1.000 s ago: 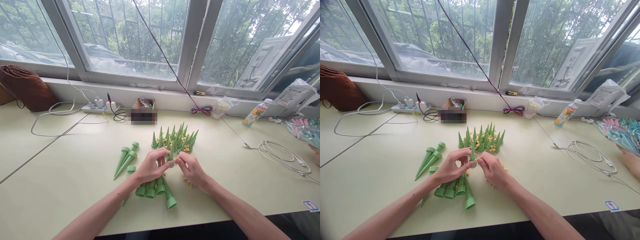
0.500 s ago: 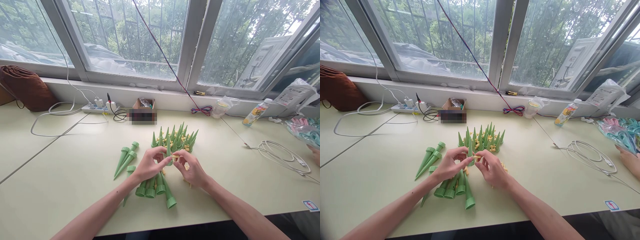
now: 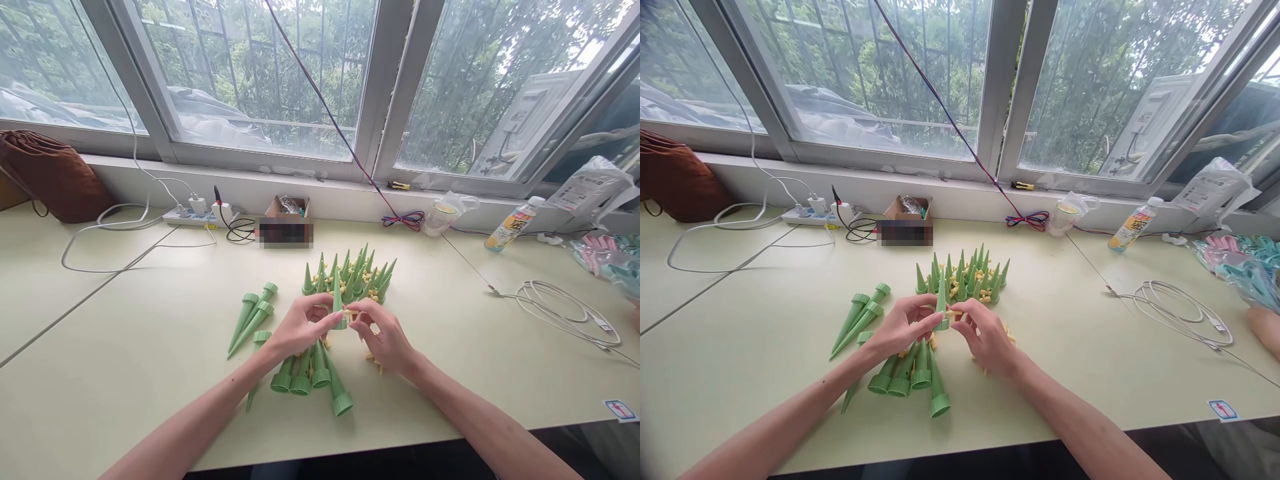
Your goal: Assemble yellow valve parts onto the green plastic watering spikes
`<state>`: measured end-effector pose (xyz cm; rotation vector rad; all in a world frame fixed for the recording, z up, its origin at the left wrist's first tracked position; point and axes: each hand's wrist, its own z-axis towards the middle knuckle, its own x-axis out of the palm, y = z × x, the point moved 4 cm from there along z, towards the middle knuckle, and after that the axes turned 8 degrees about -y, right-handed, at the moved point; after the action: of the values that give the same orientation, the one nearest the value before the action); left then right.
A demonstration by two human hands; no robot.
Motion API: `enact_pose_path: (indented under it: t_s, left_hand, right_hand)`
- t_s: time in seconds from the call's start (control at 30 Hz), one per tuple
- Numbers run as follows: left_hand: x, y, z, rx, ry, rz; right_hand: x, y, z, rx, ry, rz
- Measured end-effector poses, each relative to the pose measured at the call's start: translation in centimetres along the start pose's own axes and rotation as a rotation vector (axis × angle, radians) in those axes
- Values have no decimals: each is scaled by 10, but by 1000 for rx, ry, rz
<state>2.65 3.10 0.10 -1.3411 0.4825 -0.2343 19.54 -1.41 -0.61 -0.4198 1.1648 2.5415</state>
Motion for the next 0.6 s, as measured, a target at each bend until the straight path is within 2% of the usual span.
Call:
enact_pose_path:
  t_s: [0.33,0.6]
  left_hand:
    - [1,-6,-1,73,47,55]
    - [5,-3,-4,358,-57,301]
  right_hand:
    - [-3,0,-1,-60,-50,-31]
    - [-5,1,1,-62,-79,-76]
